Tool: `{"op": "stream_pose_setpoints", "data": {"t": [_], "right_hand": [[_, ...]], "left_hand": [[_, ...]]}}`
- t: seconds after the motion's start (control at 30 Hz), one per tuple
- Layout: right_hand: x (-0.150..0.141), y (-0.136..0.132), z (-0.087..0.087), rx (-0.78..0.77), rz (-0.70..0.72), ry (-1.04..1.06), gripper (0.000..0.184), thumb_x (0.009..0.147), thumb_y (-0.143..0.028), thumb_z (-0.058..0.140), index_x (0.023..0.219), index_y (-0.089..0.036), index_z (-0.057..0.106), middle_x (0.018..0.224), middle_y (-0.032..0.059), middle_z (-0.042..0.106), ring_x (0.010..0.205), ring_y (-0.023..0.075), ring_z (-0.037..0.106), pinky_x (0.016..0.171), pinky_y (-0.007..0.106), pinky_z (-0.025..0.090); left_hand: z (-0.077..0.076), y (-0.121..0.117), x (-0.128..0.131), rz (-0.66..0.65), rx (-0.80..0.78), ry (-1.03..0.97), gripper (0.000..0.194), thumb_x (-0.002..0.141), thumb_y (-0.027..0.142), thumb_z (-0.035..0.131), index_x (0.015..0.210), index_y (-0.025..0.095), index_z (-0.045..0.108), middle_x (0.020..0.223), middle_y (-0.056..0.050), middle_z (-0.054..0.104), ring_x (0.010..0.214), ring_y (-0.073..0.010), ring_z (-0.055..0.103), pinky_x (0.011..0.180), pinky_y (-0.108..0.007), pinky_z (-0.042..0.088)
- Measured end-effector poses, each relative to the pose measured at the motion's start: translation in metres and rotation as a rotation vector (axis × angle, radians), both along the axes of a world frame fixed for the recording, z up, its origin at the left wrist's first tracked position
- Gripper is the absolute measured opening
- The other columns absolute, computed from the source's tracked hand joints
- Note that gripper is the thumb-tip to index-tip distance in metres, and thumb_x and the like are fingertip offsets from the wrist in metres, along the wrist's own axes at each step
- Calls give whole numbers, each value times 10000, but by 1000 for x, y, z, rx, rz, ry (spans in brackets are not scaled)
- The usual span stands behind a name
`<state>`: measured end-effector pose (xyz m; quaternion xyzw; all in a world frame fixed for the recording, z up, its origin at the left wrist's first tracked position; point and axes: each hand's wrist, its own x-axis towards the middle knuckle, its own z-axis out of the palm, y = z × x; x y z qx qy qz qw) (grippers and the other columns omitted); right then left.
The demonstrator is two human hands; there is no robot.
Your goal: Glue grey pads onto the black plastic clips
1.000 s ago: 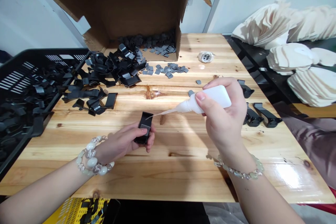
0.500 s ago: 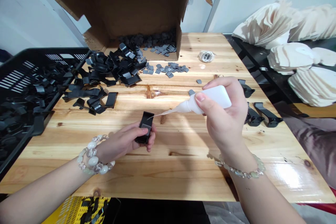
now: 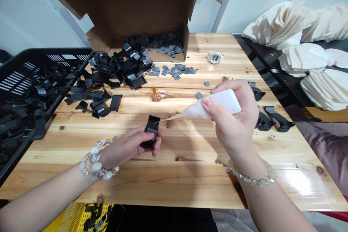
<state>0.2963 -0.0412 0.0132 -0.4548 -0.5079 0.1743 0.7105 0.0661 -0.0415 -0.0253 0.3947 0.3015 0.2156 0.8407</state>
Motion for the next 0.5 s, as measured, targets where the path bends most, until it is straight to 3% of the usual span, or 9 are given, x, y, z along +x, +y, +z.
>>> {"op": "stream_pose_setpoints", "data": {"t": [0.5], "right_hand": [[3,-1,-1,60,-22,-111,202,605,-179,757,754,-203,624,703,-20,595,557,105,476,477,255,292]], "left_hand": [[-2,0,0,16,-3,13,162,919,238,466,988,123,557,777,-22,578,715,-122,562,703,-293,468]]}}
